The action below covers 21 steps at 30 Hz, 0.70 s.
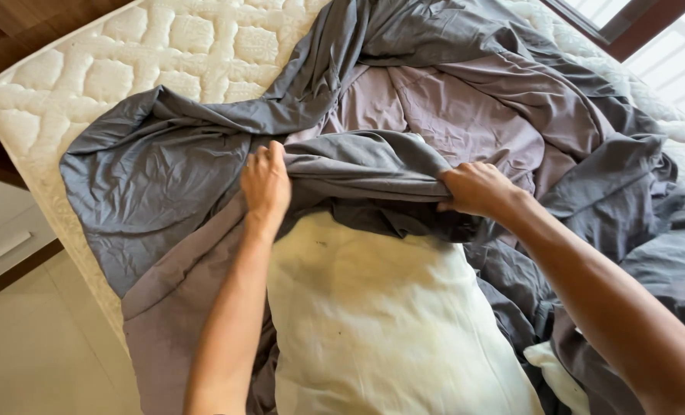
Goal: The person places a pillow on a bed, then inserts it into a grey pillowcase. They adjust the fabric around the pillow, tucking in the corners and smoothing the surface to fit the case properly.
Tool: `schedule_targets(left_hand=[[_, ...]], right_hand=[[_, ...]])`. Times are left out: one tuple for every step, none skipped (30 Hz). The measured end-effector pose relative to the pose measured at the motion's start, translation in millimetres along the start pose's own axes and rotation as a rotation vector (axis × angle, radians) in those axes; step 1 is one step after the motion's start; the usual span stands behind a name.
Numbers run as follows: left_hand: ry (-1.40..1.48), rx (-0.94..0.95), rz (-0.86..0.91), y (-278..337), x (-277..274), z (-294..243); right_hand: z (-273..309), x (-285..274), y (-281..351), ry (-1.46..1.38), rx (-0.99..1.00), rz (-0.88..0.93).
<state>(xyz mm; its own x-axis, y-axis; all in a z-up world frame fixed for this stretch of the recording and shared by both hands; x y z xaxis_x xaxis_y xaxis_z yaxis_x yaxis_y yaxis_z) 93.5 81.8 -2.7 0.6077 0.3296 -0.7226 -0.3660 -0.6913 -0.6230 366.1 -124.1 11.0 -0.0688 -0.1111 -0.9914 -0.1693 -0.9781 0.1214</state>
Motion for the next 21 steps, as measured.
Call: schedule_targets(left_hand=[[-0.077, 0.036, -0.012, -12, 1, 8], [-0.154, 0.070, -0.025, -25, 2, 17], [-0.159, 0.071, -0.024, -34, 11, 28], [-0.176, 0.027, 0.018, -46, 24, 43], [-0.194, -0.018, 0.060, -58, 36, 59], [-0.199, -0.018, 0.059, -80, 32, 55], [-0.175, -0.088, 0.084, -101, 30, 56], [-0.144, -0.154, 0.108, -124, 30, 54], [-0.143, -0.149, 0.107, -150, 31, 54], [-0.074, -0.069, -0.095, -181, 15, 43], [-0.004, 0.012, -0.295, -207, -4, 33], [-0.004, 0.014, -0.300, -236, -4, 35], [-0.007, 0.106, -0.469, -262, -20, 29], [-0.013, 0.200, -0.636, -283, -36, 24], [-0.016, 0.201, -0.640, -284, -38, 26], [-0.003, 0.219, -0.631, -281, -37, 25], [0.010, 0.237, -0.621, -279, -36, 25], [0.009, 0.233, -0.618, -276, -38, 26], [0.030, 0.256, -0.599, -273, -39, 24], [0.053, 0.277, -0.580, -269, -40, 21], [0.054, 0.273, -0.575, -261, -45, 20]], right_hand=[[-22, 18, -12, 0.096, 0.042, -0.032], [-44, 35, -24, 0.192, 0.083, -0.064], [-48, 33, -35, 0.188, 0.081, -0.064], [-59, 10, -50, 0.050, 0.169, -0.253], [-72, -12, -61, -0.091, 0.254, -0.441], [-87, -14, -82, -0.095, 0.250, -0.442], [-103, -31, -96, -0.137, 0.258, -0.620], [-123, -49, -106, -0.174, 0.272, -0.800], [-129, -72, -118, -0.174, 0.275, -0.804], [-141, -99, -123, -0.322, 0.308, -0.892], [-152, -125, -128, -0.472, 0.339, -0.977], [-163, -140, -136, -0.472, 0.336, -0.982], [-174, -159, -140, -0.497, 0.313, -1.059], [-183, -177, -143, -0.525, 0.287, -1.135], [-187, -176, -148, -0.527, 0.282, -1.138], [-186, -177, -149, -0.409, 0.257, -1.152], [-186, -176, -151, -0.292, 0.232, -1.163], [-189, -171, -153, -0.292, 0.231, -1.158], [-186, -168, -154, -0.173, 0.206, -1.162], [-183, -164, -152, -0.052, 0.181, -1.163], [-184, -157, -150, -0.051, 0.181, -1.156]])
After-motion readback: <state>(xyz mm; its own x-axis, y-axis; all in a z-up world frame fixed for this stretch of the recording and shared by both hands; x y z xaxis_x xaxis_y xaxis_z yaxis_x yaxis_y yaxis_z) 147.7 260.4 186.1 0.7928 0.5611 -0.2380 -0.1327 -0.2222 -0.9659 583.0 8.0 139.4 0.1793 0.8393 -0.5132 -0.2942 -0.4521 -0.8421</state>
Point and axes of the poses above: each hand's wrist, its own y-axis away from the middle knuckle, its own x-axis out of the palm, z = x × y, the point moved 10 cm from there along -y, towards the middle knuckle, and after that the axes turned 13 degrees about -z, right-handed, at the moved point
